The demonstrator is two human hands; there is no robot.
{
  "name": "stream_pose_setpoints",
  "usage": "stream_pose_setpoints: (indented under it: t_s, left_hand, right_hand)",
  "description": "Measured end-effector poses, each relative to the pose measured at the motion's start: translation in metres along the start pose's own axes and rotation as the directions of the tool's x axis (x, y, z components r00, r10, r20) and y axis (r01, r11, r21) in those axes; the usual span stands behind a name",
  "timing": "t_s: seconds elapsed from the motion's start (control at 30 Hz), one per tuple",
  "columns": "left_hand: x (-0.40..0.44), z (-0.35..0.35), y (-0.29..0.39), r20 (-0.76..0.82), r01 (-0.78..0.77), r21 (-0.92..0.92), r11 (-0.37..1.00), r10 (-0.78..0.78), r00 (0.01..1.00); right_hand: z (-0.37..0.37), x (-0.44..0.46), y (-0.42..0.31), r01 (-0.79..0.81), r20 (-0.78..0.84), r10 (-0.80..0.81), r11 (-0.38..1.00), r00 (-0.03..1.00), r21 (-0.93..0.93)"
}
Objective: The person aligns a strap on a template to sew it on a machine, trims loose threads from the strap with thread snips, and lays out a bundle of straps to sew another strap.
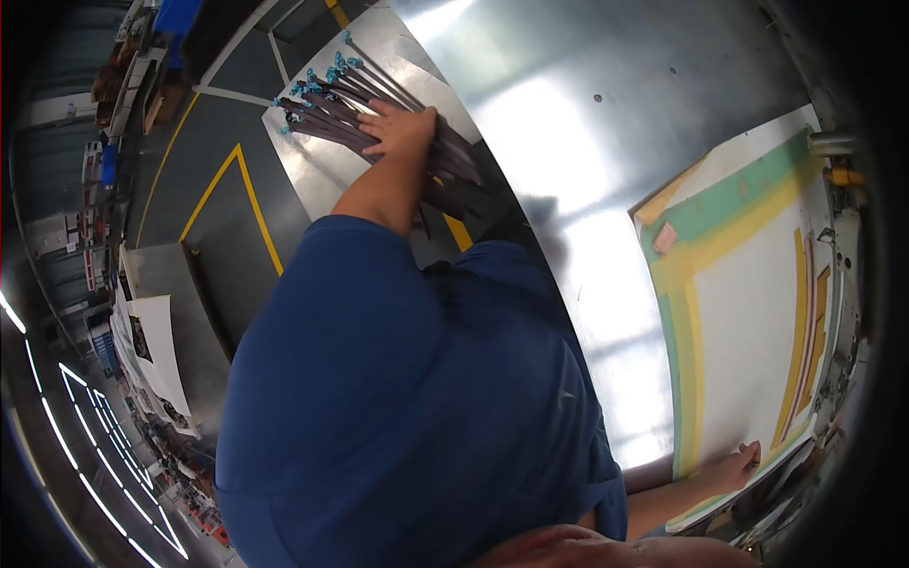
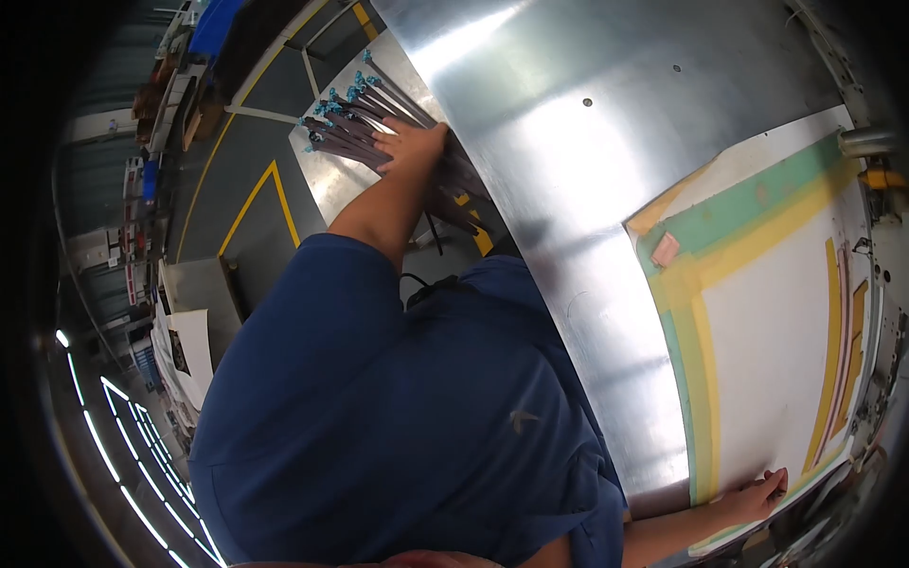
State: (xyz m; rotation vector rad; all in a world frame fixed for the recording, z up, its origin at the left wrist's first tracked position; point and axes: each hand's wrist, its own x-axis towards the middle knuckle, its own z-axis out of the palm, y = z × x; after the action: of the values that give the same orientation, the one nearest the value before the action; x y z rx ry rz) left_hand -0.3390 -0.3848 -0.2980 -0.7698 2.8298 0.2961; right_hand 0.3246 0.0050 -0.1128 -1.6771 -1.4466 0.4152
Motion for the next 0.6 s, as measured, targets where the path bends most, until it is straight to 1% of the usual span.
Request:
stream_pose_setpoints:
  t_s: [0.07,0.13,0.17,0.2,0.23,0.27,0.33,0.37,0.4,0.43,0.47,0.5,0.57,0.6]
  left_hand:
    - [-0.003,-0.014,-0.012,-0.025,0.003,-0.029,1.000,-0.004,1.000]
    - [0.007,-0.017,-0.024,0.012,0.239,-0.062,0.969,-0.239,0.971]
    - [0.032,-0.003,-0.039,0.002,0.236,-0.061,0.970,-0.236,0.972]
    - [0.075,0.024,-0.059,0.150,0.342,-0.042,0.939,-0.333,0.931]
    - [0.109,0.042,-0.070,0.295,0.439,-0.007,0.898,-0.418,0.859]
    - [0.127,0.046,-0.073,0.293,0.434,-0.008,0.901,-0.413,0.862]
    - [0.151,0.054,-0.079,0.390,0.514,0.117,0.850,-0.515,0.763]
    - [0.162,0.058,-0.077,0.404,0.507,0.305,0.806,-0.592,0.698]
    - [0.150,0.048,-0.076,0.401,0.507,0.305,0.806,-0.592,0.700]
    - [0.117,0.020,-0.067,0.415,0.369,0.284,0.885,-0.460,0.785]
    - [0.098,0.005,-0.062,0.428,0.221,0.264,0.939,-0.319,0.846]
    - [0.103,0.009,-0.066,0.428,0.216,0.266,0.940,-0.316,0.847]
    - [0.124,0.031,-0.079,0.347,0.043,0.162,0.986,-0.097,0.933]
    - [0.133,0.043,-0.084,0.353,0.036,0.166,0.986,-0.093,0.931]
  right_hand:
    - [-0.002,0.000,0.004,0.012,-0.024,-0.012,1.000,1.000,0.021]
    - [-0.003,-0.002,0.002,-0.051,-0.018,0.054,0.989,0.998,0.136]
    - [-0.004,0.000,0.002,-0.030,-0.016,0.033,0.992,0.999,0.126]
    - [-0.005,-0.002,0.000,-0.037,-0.015,0.039,0.991,0.999,0.128]
    - [-0.004,-0.005,-0.005,-0.032,-0.010,0.034,0.991,0.999,0.129]
    - [-0.005,-0.007,-0.008,-0.026,-0.007,0.027,0.991,1.000,0.129]
    - [-0.007,-0.008,-0.008,-0.044,0.006,0.044,0.988,0.999,0.145]
    - [-0.009,-0.008,-0.008,-0.060,0.023,0.057,0.985,0.998,0.164]
    - [-0.009,-0.007,-0.007,-0.064,0.023,0.061,0.984,0.998,0.165]
    - [-0.008,-0.005,-0.005,-0.059,0.013,0.057,0.978,0.998,0.201]
    - [-0.009,-0.004,-0.004,-0.052,0.002,0.053,0.971,0.999,0.234]
    - [-0.011,-0.005,-0.005,-0.054,-0.002,0.056,0.971,0.998,0.232]
    - [-0.012,-0.005,-0.007,-0.064,0.013,0.063,0.967,0.998,0.248]
    - [-0.014,-0.005,-0.007,-0.064,0.007,0.065,0.968,0.998,0.241]
